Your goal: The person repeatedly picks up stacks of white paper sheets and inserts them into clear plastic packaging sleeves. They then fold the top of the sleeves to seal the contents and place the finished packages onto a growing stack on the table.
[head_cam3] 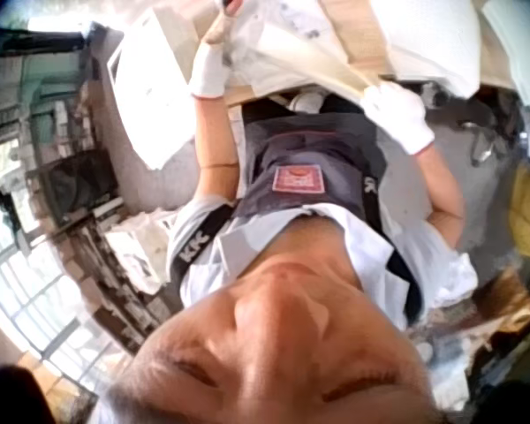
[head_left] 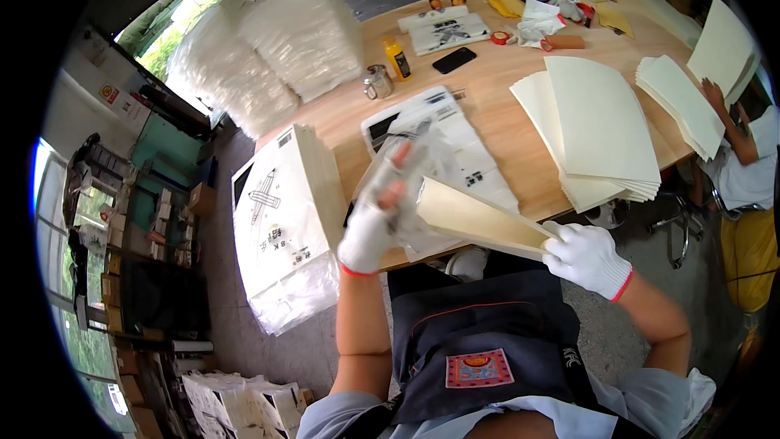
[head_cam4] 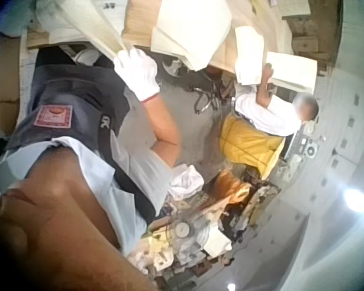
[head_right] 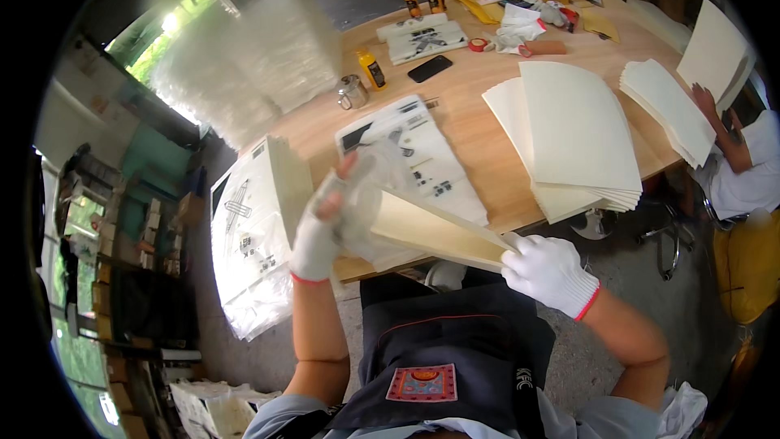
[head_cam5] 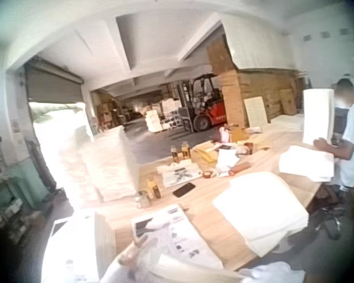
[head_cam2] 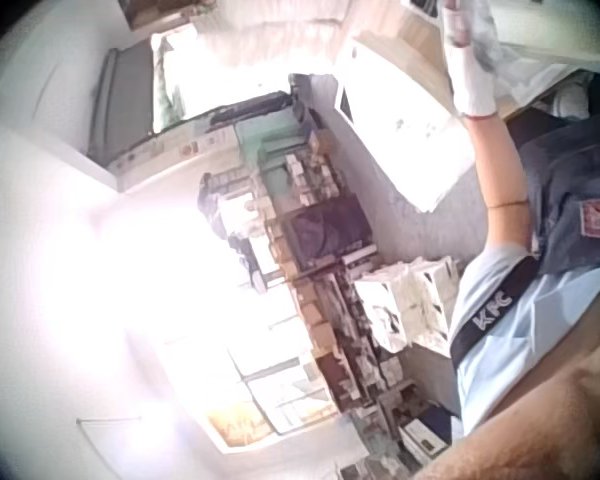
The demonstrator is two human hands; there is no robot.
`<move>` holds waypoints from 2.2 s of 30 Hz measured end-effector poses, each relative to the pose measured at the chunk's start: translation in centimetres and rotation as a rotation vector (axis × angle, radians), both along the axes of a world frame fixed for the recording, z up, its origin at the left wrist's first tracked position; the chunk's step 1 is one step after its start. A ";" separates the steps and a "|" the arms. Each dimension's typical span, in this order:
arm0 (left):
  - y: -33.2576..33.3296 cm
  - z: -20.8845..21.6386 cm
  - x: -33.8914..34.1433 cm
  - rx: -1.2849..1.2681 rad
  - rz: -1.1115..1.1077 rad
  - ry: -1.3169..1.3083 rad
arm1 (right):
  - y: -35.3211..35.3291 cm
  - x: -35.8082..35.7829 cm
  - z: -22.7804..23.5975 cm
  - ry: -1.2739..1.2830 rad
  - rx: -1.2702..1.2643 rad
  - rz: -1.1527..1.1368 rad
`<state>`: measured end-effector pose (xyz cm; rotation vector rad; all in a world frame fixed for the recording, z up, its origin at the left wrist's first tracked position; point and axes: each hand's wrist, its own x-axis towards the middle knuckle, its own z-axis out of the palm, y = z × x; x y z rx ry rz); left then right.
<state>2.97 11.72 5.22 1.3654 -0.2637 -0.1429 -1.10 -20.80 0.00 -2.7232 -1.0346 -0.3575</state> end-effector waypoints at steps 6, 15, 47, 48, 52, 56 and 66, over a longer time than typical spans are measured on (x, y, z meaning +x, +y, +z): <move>-4.6 -5.5 -8.9 0.473 -0.064 0.222 | 2.3 3.9 -0.5 0.720 -0.106 0.042; -7.7 -8.1 -6.2 0.663 0.144 -0.555 | 8.8 5.5 -8.5 0.533 0.219 0.020; 0.7 -15.6 -19.3 0.808 0.218 -0.147 | 3.8 -8.2 -7.7 0.384 -0.242 0.176; 0.3 -16.0 -17.6 0.871 0.323 -0.238 | 4.3 -7.3 -7.5 0.330 -0.121 0.003; 1.3 -19.2 -17.5 1.024 0.499 -0.070 | 3.3 -5.4 -6.6 0.251 -0.325 -0.063; 2.8 -21.1 -21.4 0.980 0.411 0.068 | -0.3 -7.7 -11.0 0.555 -0.280 0.038; 2.4 -16.5 -10.9 0.560 0.492 0.043 | 6.5 -0.6 -21.1 1.542 1.427 -0.277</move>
